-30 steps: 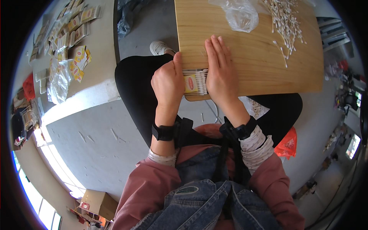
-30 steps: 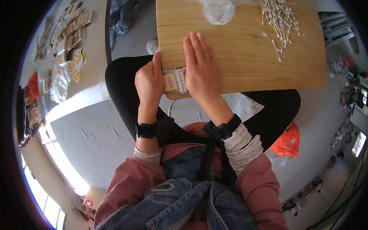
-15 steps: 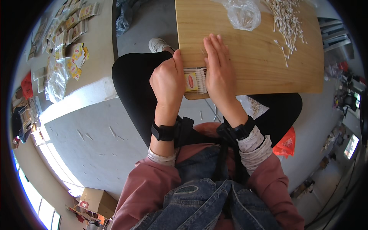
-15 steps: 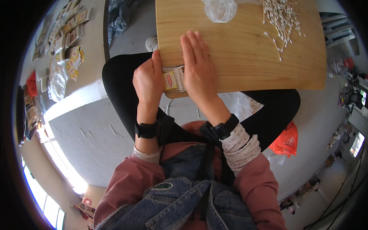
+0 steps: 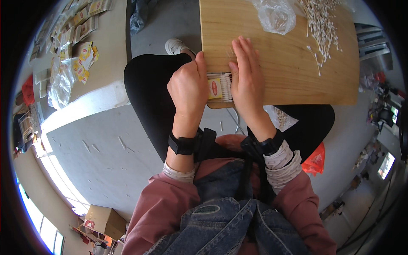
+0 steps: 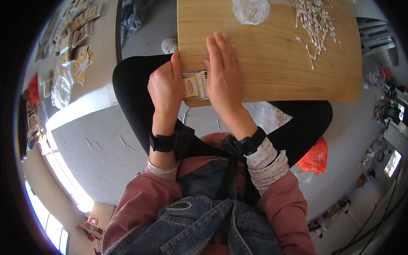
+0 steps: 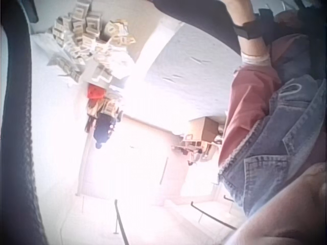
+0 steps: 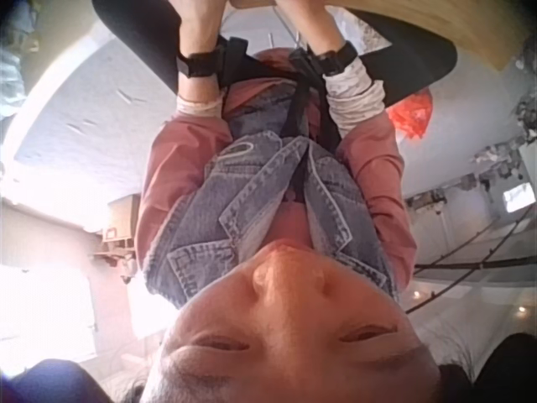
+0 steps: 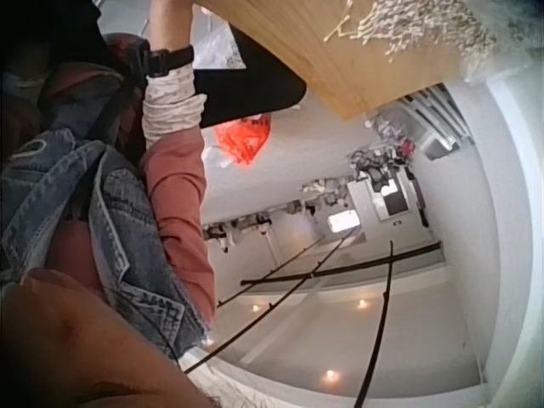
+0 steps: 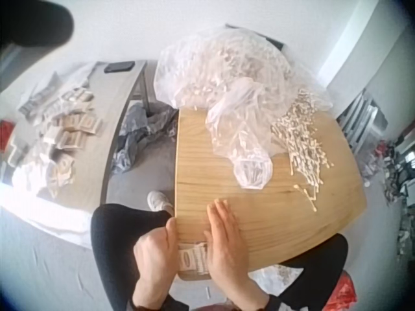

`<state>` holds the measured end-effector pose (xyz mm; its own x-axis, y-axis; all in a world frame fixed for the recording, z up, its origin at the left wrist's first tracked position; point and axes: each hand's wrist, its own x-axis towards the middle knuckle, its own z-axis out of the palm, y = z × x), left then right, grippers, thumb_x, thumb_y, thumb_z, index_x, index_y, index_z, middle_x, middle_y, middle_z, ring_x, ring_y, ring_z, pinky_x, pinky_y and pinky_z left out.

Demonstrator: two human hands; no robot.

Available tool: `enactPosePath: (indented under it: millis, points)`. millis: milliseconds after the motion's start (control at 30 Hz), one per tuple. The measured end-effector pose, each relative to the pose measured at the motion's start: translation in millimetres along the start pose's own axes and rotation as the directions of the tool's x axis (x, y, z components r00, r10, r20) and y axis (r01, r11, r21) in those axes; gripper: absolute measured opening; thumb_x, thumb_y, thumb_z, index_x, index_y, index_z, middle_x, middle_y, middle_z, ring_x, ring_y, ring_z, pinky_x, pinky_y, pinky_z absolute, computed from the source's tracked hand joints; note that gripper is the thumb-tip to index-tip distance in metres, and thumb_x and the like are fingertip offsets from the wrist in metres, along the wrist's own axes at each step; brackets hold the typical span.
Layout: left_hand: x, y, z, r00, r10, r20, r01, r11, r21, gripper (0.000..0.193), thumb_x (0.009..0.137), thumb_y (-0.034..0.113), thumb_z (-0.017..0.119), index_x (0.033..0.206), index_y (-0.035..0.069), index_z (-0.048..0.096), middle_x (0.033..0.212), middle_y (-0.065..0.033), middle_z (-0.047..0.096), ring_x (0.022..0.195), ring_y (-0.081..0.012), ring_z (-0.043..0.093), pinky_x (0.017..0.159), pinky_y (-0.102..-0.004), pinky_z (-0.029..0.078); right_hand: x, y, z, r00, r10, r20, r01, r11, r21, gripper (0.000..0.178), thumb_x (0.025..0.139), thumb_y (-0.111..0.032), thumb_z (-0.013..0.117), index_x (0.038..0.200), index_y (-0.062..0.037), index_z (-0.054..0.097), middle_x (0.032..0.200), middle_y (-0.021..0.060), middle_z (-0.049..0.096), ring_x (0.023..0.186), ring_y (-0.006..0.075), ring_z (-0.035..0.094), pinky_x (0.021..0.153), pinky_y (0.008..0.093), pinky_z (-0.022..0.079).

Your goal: Packaging small bunches of cotton swabs into plastic bags.

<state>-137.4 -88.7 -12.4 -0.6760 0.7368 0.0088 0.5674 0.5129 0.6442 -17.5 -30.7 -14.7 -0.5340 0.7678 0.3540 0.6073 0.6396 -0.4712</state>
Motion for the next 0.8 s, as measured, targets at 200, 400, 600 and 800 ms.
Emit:
enactPosePath:
  millis: [200,400,600,800]
  points:
    - [0,2,-1,1.0,0.005,0.001,-0.005,1.0,0.023,0.048,0.098,0.032,0.054,0.059,0.004,0.059,0.056,-0.0171,0.056,0.052,-0.0375,0.057,0.047,-0.0422,0.046,0,-3,3,0.999,0.003,-0.049,0.001,0.997,0.073,0.049,0.087,0.001,0.061,0.134,-0.0016,0.049,0.138,0.0152,0.051,0.13,0.0343,0.048,0.106,0.0455,0.041]
    - [-1,2,-1,1.0,0.016,-0.006,-0.016,0.999,0.037,0.047,0.098,0.031,0.054,0.059,0.004,0.059,0.055,-0.016,0.056,0.051,-0.036,0.057,0.047,-0.0411,0.046,-1,-9,5,0.999,0.032,-0.036,-0.027,0.991,0.133,0.048,0.089,0.005,0.056,0.136,-0.0032,0.048,0.14,0.0155,0.05,0.131,0.0345,0.047,0.106,0.0427,0.04]
    - [-1,2,-1,0.998,0.056,-0.038,-0.053,0.997,0.056,0.046,0.097,0.029,0.055,0.058,0.005,0.058,0.054,-0.0143,0.056,0.049,-0.0339,0.057,0.046,-0.0394,0.045,-1,-27,13,0.998,0.058,-0.019,-0.05,0.956,0.291,0.042,0.094,0.0,0.05,0.136,-0.003,0.048,0.139,0.0169,0.05,0.131,0.0346,0.047,0.106,0.0419,0.041]
    - [-2,-6,7,0.989,0.128,-0.077,-0.128,0.992,0.014,0.047,0.097,0.03,0.055,0.056,0.005,0.057,0.051,-0.0131,0.054,0.044,-0.032,0.054,0.043,-0.0393,0.043,1,-41,18,0.995,0.094,-0.041,-0.064,0.88,0.47,0.037,0.098,-0.013,0.051,0.133,-0.0015,0.051,0.137,0.0164,0.052,0.129,0.0348,0.048,0.104,0.0414,0.043]
